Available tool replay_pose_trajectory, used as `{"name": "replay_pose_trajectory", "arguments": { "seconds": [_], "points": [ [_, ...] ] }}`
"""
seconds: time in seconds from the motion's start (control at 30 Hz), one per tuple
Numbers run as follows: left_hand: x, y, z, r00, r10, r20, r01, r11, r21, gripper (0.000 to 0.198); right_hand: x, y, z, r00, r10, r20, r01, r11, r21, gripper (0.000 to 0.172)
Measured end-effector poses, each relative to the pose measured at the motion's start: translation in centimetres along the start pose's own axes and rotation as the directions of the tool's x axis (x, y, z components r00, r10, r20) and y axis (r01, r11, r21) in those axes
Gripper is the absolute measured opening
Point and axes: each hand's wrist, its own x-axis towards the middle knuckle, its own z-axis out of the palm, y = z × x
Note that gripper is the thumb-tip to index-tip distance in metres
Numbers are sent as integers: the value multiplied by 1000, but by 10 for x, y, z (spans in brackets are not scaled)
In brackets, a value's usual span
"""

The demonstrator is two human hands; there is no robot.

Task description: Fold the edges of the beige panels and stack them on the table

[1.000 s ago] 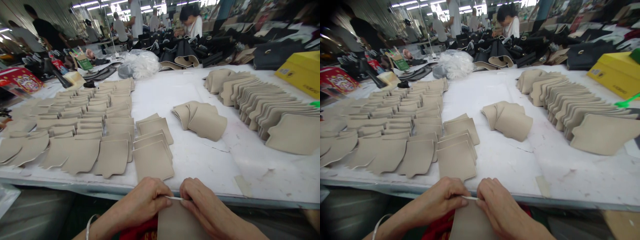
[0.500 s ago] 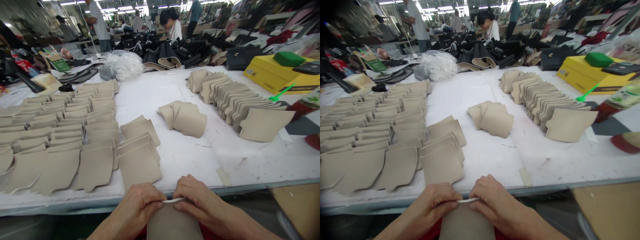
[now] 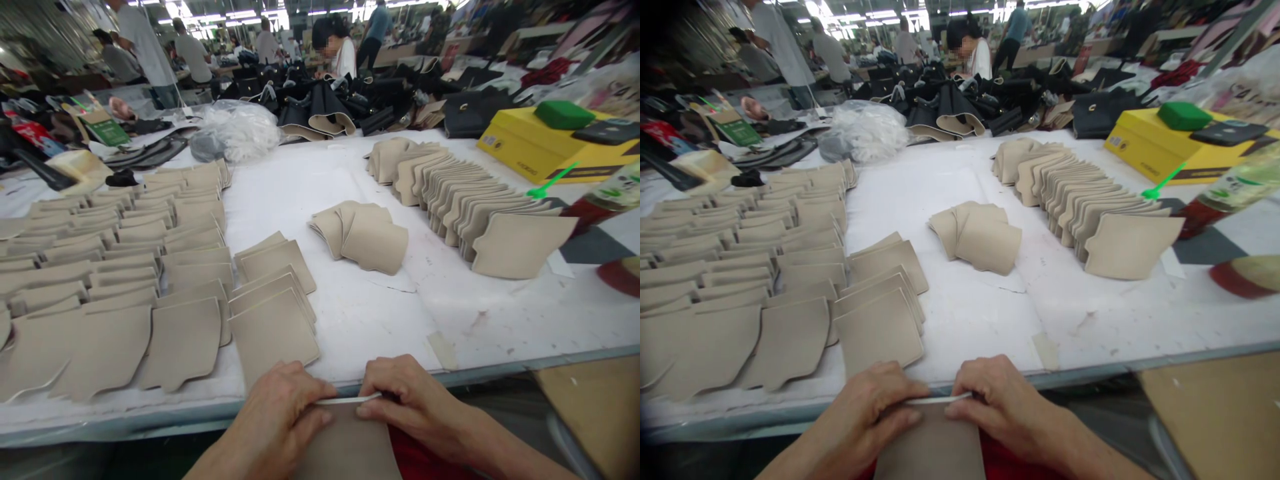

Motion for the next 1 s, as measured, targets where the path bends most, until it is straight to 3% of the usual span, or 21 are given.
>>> {"name": "replay_pose_trajectory", "arguments": {
  "seconds": [0.13,0.33,0.53,0.67,0.83,0.93,1.0],
  "points": [
    [14,9,13,998,57,2,-57,997,47,21,2,-3,3,1000,17,4,-17,999,-31,32],
    [16,3,21,998,59,-37,-61,998,-28,27,-5,-4,-2,994,87,61,-87,996,-12,6],
    [16,0,23,994,77,-78,-74,996,39,30,-6,-6,1,995,99,2,-99,995,-7,24],
    [3,-13,20,996,77,-37,-74,994,76,28,-10,-2,2,993,118,-13,-118,993,3,35],
    [-19,-32,10,991,16,-133,-27,996,-80,24,-13,9,3,987,145,-61,-145,989,14,47],
    [-21,-31,2,985,-68,-161,38,983,-179,26,-9,6,1,986,136,-96,-132,990,41,48],
    [-19,-26,-2,979,-121,-166,87,977,-197,25,-4,1,-1,989,94,-111,-92,996,22,40]
  ]
}}
